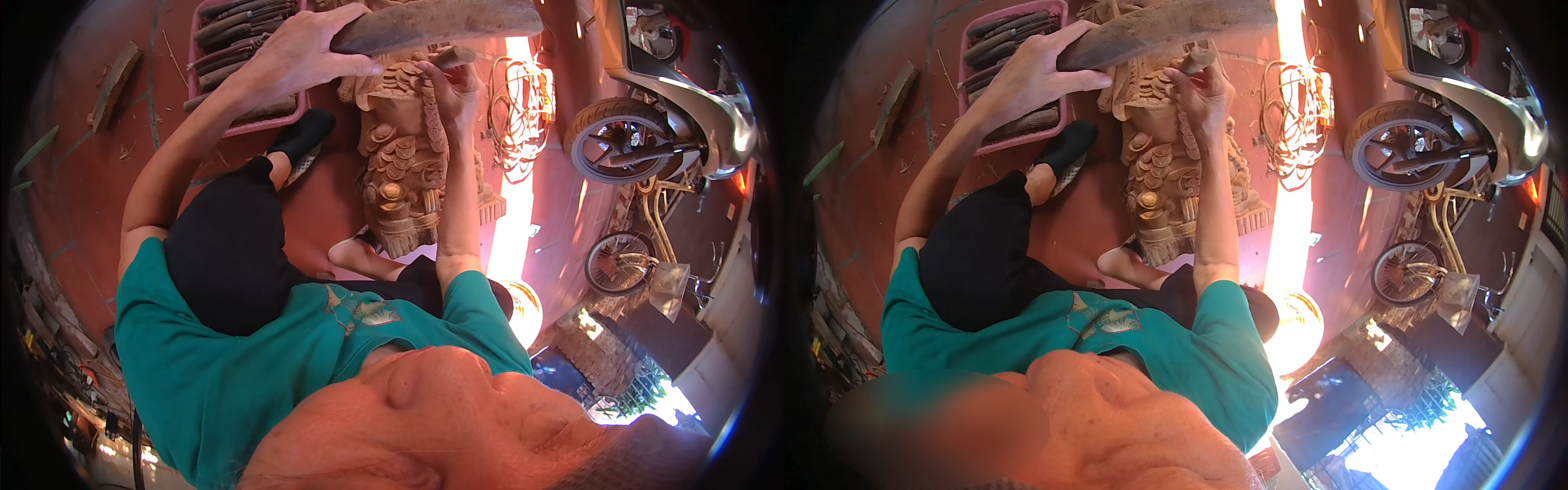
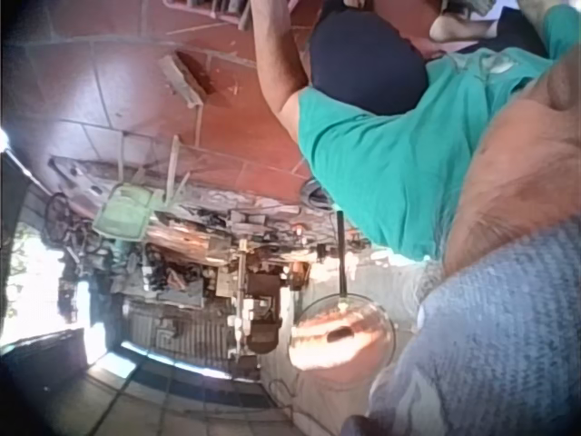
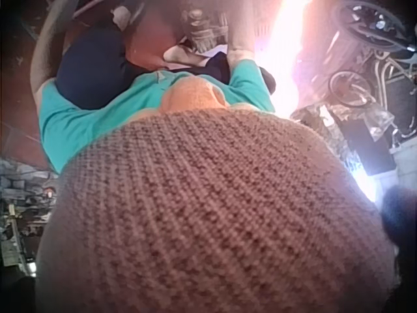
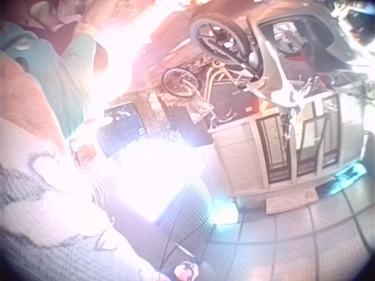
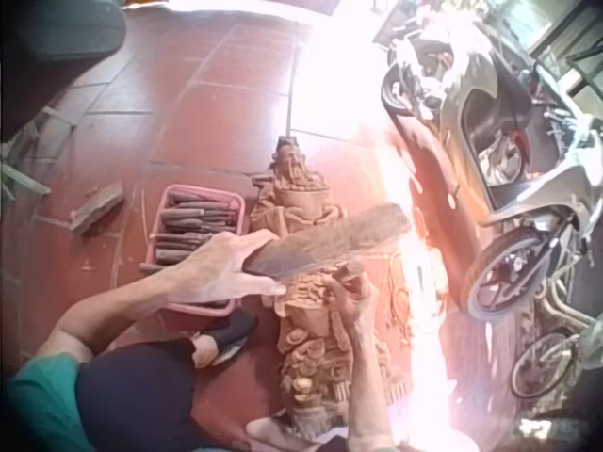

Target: The person is carving a wooden sculpture using a chisel and mallet. They are seated on the floor, holding the sculpture between their legs and striking the chisel with the mallet to shape the wood.

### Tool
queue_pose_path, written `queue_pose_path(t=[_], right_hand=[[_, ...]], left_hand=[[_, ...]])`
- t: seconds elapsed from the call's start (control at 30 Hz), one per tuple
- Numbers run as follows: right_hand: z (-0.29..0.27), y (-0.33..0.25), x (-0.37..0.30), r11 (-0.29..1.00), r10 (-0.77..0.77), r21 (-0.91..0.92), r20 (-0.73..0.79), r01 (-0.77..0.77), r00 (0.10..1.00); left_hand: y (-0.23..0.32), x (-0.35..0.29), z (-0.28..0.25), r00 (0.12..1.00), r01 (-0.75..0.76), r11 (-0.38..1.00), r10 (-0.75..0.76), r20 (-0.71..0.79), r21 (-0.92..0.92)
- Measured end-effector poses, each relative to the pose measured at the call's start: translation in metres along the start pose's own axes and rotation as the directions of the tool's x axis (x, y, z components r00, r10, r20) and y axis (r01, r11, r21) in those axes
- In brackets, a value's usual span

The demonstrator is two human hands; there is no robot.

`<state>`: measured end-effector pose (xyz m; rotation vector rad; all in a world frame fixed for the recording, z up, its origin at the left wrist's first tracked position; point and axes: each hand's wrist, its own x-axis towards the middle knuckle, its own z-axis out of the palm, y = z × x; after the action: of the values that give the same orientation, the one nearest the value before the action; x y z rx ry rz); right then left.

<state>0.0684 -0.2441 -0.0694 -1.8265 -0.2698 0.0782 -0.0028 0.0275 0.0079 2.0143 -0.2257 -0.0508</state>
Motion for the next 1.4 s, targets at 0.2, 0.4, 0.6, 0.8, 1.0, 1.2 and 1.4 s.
queue_pose_path(t=[0.2, 0.4, 0.6, 0.8, 1.0, 1.2, 1.4], right_hand=[[0.003, 0.004, 0.013, 0.980, -0.050, -0.186, 0.105, 0.069, 0.993], [0.005, -0.009, 0.016, 0.964, -0.095, -0.236, 0.136, 0.125, 0.986], [0.005, -0.008, 0.017, 0.963, -0.072, -0.249, 0.147, 0.107, 0.987], [-0.014, 0.015, 0.019, 0.976, -0.184, -0.103, 0.093, 0.194, 0.978], [-0.053, -0.015, 0.030, 0.994, 0.008, 0.110, 0.134, -0.023, 0.991], [-0.056, -0.022, 0.015, 0.940, 0.206, 0.231, 0.197, -0.250, 0.959], [-0.053, -0.003, 0.016, 0.939, 0.151, 0.278, 0.193, -0.202, 0.969]], left_hand=[[0.001, -0.006, 0.005, 0.998, -0.062, 0.996, 0.060, -0.037, -0.068], [-0.022, -0.014, 0.014, 0.993, 0.106, 0.994, -0.107, 0.042, 0.032], [-0.012, -0.016, 0.020, 0.996, 0.069, 0.984, -0.078, -0.050, -0.162], [-0.014, -0.007, 0.010, 0.988, 0.137, 0.990, -0.135, 0.070, -0.026], [-0.017, -0.012, 0.013, 0.981, 0.188, 0.979, -0.183, 0.064, -0.084], [-0.011, -0.014, 0.023, 0.981, 0.193, 0.973, -0.188, 0.051, -0.127], [-0.005, -0.021, 0.020, 0.983, 0.185, 0.982, -0.185, -0.004, -0.041]])
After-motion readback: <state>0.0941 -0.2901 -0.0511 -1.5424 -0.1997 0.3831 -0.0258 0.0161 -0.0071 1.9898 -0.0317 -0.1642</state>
